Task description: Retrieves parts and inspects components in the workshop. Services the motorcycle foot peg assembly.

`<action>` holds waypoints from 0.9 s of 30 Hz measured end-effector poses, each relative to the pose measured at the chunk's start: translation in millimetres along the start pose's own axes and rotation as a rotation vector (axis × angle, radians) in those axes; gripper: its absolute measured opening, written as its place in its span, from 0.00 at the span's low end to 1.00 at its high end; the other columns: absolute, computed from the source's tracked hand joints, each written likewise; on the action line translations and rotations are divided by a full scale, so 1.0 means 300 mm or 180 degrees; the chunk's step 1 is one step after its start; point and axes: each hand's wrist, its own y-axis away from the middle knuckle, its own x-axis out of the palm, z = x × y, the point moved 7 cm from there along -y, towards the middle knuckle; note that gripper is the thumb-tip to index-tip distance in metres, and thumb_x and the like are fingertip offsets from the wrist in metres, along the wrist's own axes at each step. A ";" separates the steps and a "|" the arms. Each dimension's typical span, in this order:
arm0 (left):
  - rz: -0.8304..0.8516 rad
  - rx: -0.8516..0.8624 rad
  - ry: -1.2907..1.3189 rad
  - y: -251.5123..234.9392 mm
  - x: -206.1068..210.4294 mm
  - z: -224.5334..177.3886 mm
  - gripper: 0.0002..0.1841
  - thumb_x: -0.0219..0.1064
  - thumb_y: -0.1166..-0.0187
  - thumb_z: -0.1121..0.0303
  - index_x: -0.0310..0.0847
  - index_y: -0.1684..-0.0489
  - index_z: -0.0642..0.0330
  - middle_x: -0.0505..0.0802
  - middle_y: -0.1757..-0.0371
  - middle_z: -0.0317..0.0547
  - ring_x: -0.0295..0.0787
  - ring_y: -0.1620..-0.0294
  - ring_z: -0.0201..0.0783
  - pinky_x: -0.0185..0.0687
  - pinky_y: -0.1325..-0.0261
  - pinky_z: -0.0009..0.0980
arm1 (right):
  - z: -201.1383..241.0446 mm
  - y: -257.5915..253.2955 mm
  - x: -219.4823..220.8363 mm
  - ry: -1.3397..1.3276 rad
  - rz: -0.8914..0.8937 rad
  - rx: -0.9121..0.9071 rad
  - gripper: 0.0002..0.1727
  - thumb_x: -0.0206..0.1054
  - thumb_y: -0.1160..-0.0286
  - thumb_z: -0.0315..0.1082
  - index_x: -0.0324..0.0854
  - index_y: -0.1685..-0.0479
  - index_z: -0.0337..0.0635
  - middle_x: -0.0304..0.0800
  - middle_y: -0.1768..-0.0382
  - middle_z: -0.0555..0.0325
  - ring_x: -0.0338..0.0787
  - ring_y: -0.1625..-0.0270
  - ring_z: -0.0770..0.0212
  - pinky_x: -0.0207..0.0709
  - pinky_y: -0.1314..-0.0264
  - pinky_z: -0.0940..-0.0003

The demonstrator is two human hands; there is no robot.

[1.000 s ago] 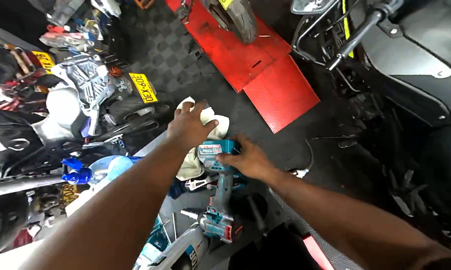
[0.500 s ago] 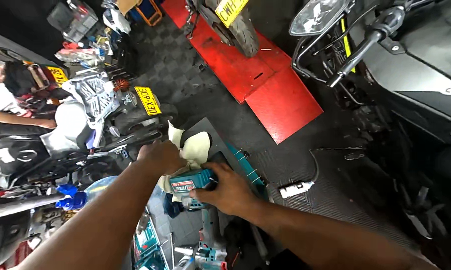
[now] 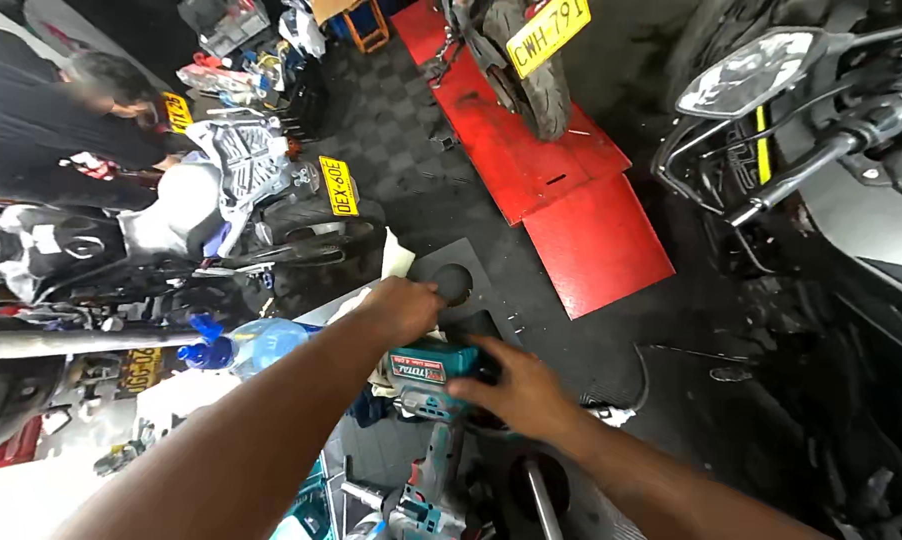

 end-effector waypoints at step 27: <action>-0.0453 0.0288 0.0600 -0.243 -0.001 -0.005 0.12 0.63 0.16 0.58 0.90 0.48 0.50 0.93 0.46 0.47 0.90 0.41 0.51 0.84 0.42 0.57 | -0.456 0.348 -0.226 -0.0314 -0.1448 0.0151 0.19 0.73 0.27 0.55 0.90 0.45 0.55 0.93 0.63 0.73 0.88 0.69 0.75 0.84 0.67 0.75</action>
